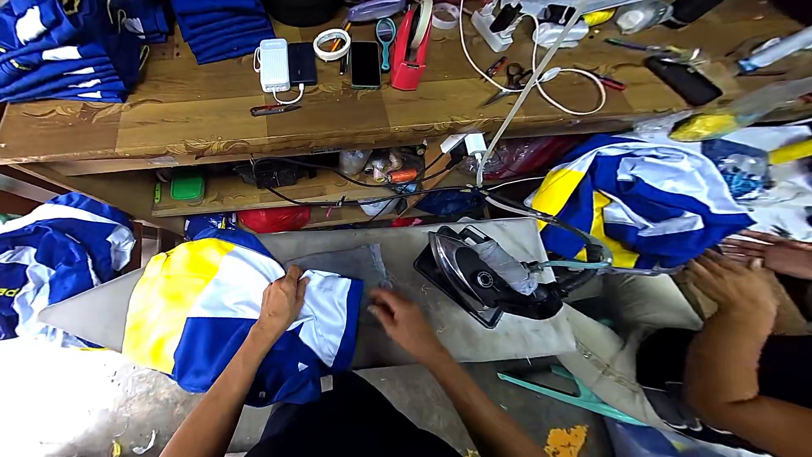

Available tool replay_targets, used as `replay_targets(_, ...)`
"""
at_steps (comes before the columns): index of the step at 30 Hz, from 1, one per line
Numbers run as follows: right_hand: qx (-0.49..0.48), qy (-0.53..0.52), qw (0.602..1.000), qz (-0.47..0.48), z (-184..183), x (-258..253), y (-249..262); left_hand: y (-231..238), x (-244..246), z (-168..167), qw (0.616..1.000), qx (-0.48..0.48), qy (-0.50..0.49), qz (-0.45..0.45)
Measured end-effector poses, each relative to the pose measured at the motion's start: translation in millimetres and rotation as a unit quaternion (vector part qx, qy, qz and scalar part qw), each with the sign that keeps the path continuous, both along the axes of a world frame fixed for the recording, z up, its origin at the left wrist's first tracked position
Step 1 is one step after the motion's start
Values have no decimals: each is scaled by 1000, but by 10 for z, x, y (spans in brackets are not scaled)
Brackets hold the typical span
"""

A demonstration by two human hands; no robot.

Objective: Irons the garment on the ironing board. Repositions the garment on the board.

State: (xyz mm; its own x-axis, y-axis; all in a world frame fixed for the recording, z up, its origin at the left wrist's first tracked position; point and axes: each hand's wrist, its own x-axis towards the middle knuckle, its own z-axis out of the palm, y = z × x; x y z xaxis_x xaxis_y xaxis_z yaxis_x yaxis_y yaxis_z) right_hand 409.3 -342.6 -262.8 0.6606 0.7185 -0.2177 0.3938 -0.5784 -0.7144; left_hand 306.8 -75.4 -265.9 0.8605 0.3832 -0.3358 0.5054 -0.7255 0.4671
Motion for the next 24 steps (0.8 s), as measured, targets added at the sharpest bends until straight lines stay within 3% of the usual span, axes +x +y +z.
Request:
replay_targets(2, 13, -99, 994, 40, -154, 389, 130, -6, 28, -13, 1000, -3, -14, 9)
replay_targets(4, -3, -121, 990, 70, -351, 478, 169, 4, 38, -28, 999, -13, -29, 23)
replay_targets(10, -174, -30, 984, 18, -41, 104, 43, 95, 165, -23, 997, -27, -48, 56)
replay_targets(16, 20, 27, 994, -101, 11, 81, 262, 260, 208, -119, 979, -76, -164, -91)
replay_targets(18, 7, 31, 994, -102, -45, -55, 363, 457, 148, -48, 982, -49, -106, -146)
replay_targets(21, -11, 5, 995, -97, -167, -242, 379, 735, -112, 94, 979, 65, -8, -193)
replay_targets(24, -1, 0, 994, -106, -212, -310, 328, 750, -424, 294, 961, 142, 91, -221)
